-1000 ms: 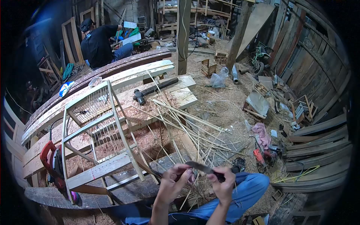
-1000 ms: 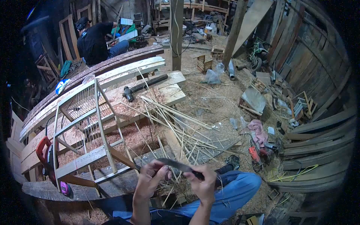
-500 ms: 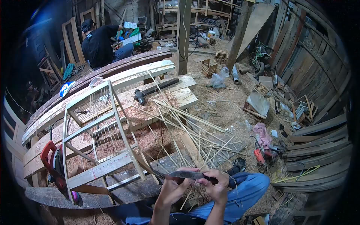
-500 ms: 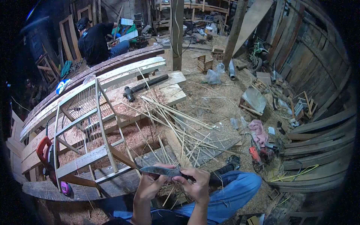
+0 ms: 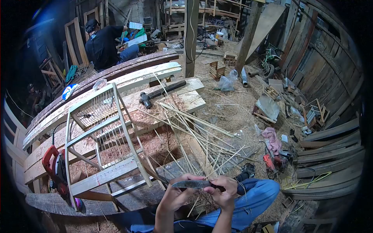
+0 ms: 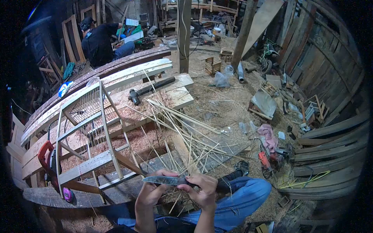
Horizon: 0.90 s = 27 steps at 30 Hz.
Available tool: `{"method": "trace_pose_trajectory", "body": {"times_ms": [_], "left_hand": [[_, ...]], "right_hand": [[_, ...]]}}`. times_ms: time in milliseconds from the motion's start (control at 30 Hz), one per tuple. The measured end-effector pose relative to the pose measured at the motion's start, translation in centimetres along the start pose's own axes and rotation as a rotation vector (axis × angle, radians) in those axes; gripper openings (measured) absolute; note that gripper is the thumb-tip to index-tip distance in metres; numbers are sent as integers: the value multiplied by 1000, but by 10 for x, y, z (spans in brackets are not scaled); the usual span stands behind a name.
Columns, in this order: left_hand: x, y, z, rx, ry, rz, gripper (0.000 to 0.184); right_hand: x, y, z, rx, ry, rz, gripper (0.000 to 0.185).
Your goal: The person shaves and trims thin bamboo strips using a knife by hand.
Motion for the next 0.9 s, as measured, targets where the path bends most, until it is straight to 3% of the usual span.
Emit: {"method": "trace_pose_trajectory", "body": {"times_ms": [700, 733, 767, 900], "left_hand": [[-5, -4, 1, -15, -247, 11, 24], [2, -2, 3, -35, -189, 134, 24], [9, 2, 6, -56, -131, 257, 23], [-14, 9, 21, -106, -142, 198, 22]], "right_hand": [[0, -1, 2, -7, 109, 90, 34], [0, -2, 3, -7, 109, 90, 34], [-1, -4, 13, -120, 99, 62, 32], [-38, 18, 85, -415, 270, -143, 36]]}}
Point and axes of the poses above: each hand's wrist, its own y-axis away from the middle knuckle, its own z-axis out of the back of the hand, x = y × z, the point moved 8 cm from there along -y, towards the middle knuckle, and after that the axes turned 5 degrees about -y, right-handed, at the moved point
